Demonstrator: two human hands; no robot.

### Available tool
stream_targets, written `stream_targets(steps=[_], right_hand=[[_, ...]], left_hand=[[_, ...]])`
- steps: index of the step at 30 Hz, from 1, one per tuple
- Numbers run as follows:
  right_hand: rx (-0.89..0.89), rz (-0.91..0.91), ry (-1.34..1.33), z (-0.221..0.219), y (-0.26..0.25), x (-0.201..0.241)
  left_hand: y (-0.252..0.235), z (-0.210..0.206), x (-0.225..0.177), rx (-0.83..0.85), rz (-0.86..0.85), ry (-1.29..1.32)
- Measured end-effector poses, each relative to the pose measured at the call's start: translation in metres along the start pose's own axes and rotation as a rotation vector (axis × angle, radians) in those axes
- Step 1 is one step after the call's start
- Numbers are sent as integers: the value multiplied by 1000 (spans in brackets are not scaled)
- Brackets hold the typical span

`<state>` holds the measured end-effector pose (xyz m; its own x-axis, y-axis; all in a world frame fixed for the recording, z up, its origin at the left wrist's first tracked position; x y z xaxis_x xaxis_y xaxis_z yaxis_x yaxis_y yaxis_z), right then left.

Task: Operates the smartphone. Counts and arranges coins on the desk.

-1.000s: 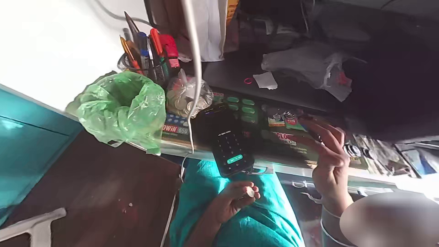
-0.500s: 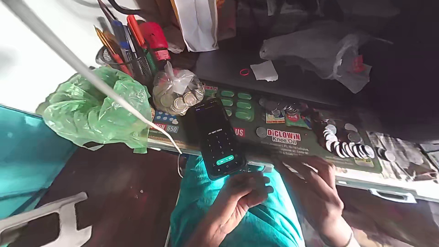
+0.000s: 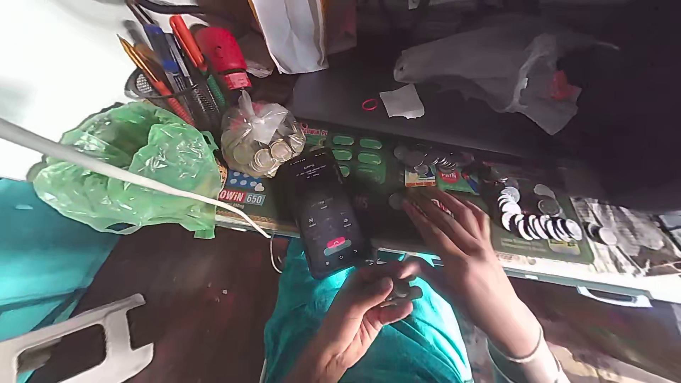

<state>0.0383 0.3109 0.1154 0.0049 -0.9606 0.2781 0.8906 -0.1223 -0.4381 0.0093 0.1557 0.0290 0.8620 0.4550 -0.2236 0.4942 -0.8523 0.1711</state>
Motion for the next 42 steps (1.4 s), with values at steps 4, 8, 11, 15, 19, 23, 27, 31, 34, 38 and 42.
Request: stream_targets(steps=[4, 8, 11, 15, 19, 23, 27, 31, 34, 38, 42], right_hand=[[31, 71, 54, -7, 1, 3], [-219, 141, -114, 4, 26, 4], [-298, -194, -551, 15, 33, -3], [-204, -550, -1251, 14, 31, -14], [-115, -554, -1434, 15, 34, -15], [-286, -461, -897, 44, 42, -35], [-469, -528, 181, 92, 48, -91], [-315, -660, 306, 95, 38, -118], [-291, -663, 322, 95, 25, -111], [-244, -405, 215, 71, -11, -80], [-56, -105, 162, 31, -57, -47]], left_hand=[[4, 5, -3, -32, -35, -15], [8, 13, -5, -25, -86, 2], [7, 12, -3, -31, -73, -9], [8, 6, 1, -46, -38, -28], [12, 2, 4, -33, -23, -55], [13, -1, 6, -9, -20, -62], [13, -1, 11, -4, 10, -35], [11, -1, 13, 47, 23, -49], [13, -2, 13, 69, 31, -46], [14, 3, 11, 46, 25, -25], [15, 4, 10, 88, 16, -48]])
Point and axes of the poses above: each hand's wrist, its own y-axis away from the middle knuckle, its own z-axis out of the back of the hand, x = y × z, the point moved 4 cm from there along -y, towards the middle knuckle, and after that the axes turned 6 degrees about -z, right-handed, at the moved point
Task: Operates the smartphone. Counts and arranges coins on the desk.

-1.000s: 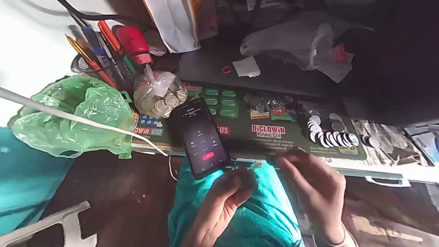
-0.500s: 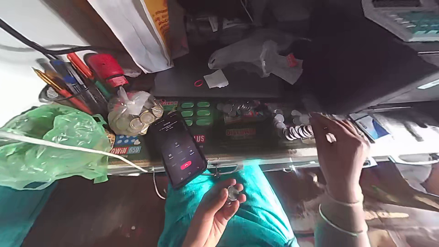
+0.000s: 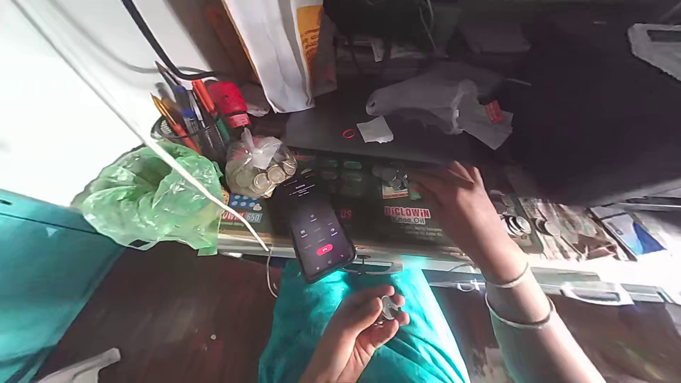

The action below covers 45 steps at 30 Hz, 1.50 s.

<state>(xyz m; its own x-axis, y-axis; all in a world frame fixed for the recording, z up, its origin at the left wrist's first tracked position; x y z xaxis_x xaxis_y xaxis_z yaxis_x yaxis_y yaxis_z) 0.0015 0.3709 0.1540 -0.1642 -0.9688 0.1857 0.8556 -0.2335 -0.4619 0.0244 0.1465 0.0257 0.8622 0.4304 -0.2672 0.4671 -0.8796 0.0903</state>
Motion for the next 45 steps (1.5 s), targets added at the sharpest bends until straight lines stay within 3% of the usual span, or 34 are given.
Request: stream_targets(steps=[3, 7, 12, 15, 19, 28, 35, 37, 41, 45], right_hand=[[118, 186, 65, -13, -22, 20], [299, 179, 183, -26, -29, 32], [-13, 342, 243, -27, 3, 41], [-158, 242, 17, -11, 34, 51], [-91, 141, -310, -5, 80, 74], [39, 233, -306, -5, 101, 81], [371, 322, -445, 2, 69, 63], [392, 301, -456, 10, 47, 55], [206, 226, -91, 0, -21, 30], [335, 185, 181, -27, -49, 31]], left_hand=[[4, 2, -3, 29, -11, -30], [6, 6, -6, 17, -15, -74], [5, 7, -11, 9, -31, -18], [3, 5, -16, -66, -63, 21], [-2, 0, -19, -115, -129, 32], [-5, -2, -14, -143, -103, 19], [-1, -2, -15, -112, -107, 49], [0, -2, -16, -90, -97, 60], [2, -1, -14, -11, -70, 51], [5, -2, -14, 10, -60, 0]])
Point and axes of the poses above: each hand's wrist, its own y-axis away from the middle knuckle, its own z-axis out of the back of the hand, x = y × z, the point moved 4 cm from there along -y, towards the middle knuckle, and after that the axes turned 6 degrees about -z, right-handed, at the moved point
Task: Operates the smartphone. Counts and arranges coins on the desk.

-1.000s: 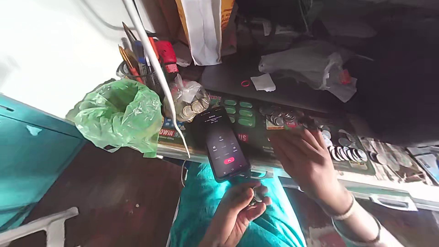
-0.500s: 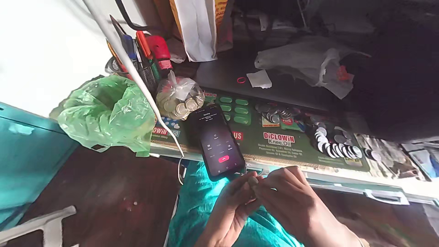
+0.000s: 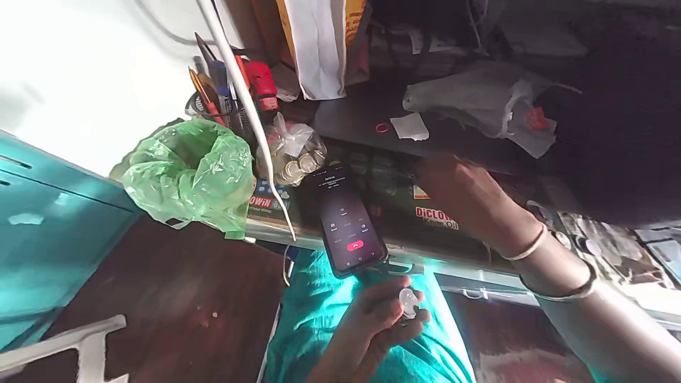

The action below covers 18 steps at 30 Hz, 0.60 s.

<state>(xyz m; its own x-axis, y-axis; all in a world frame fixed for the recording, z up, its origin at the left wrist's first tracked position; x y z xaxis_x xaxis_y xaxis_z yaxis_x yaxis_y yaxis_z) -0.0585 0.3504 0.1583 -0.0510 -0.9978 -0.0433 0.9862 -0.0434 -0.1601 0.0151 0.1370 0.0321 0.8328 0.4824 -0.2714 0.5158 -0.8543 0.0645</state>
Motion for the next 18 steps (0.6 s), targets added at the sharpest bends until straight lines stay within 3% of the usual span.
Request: stream_targets(steps=[3, 6, 9, 13, 15, 18], right_hand=[[-64, 47, 93, -5, 4, 13], [-190, 141, 19, -5, 25, 21], [-241, -39, -327, -2, 51, 19], [-163, -375, -1044, -1, 79, 11], [-140, -421, -1309, -6, 90, 12], [-118, -416, -1503, -11, 101, 17]], left_hand=[[1, -1, 0, -20, 12, -5], [0, 1, -1, -15, 13, 7], [2, 4, -1, -2, 9, 49], [0, 5, 1, -8, -10, 91], [-1, 4, 1, -10, -16, 95], [-4, -1, -1, -29, -27, 76]])
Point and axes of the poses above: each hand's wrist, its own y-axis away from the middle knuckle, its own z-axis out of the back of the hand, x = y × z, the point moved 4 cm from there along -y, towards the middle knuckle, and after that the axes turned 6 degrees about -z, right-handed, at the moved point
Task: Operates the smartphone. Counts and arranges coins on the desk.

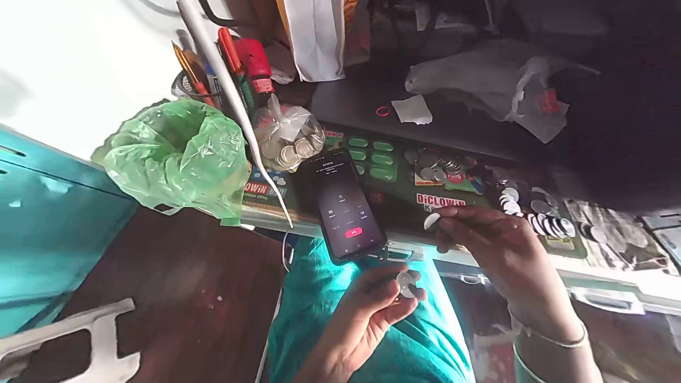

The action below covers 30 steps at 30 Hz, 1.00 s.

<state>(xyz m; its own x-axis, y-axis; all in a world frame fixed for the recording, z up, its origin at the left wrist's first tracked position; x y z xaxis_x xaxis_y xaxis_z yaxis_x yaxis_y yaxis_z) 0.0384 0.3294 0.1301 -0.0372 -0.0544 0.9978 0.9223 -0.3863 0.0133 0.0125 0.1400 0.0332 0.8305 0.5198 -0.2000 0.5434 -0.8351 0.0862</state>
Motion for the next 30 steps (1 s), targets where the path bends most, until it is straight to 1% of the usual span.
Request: stream_targets(steps=[5, 9, 13, 16, 21, 23, 26, 27, 30], right_hand=[[49, 9, -32, -2, 11, -2], [115, 20, 91, -3, 22, 0], [118, 32, 205, -2, 31, 3], [174, 116, 362, -5, 35, 2], [145, 284, 640, -16, 35, 5], [94, 342, 757, -14, 27, 15], [-162, 408, 1029, 1, -8, 30], [-198, 409, 1096, 7, -23, 29], [-180, 365, 1203, 13, -63, 21]], left_hand=[[-5, -11, 0, -3, -14, -26], [-5, -16, 2, 3, -29, -40], [-4, -17, 3, 7, -49, -53], [-3, -18, 2, -4, -55, -71], [-4, -14, 5, 0, -42, -79], [-5, -11, 6, 2, -36, -71], [-6, -10, 8, 12, -2, -25], [-6, -10, 9, 22, 9, -12], [-6, -10, 9, 36, 26, -19]])
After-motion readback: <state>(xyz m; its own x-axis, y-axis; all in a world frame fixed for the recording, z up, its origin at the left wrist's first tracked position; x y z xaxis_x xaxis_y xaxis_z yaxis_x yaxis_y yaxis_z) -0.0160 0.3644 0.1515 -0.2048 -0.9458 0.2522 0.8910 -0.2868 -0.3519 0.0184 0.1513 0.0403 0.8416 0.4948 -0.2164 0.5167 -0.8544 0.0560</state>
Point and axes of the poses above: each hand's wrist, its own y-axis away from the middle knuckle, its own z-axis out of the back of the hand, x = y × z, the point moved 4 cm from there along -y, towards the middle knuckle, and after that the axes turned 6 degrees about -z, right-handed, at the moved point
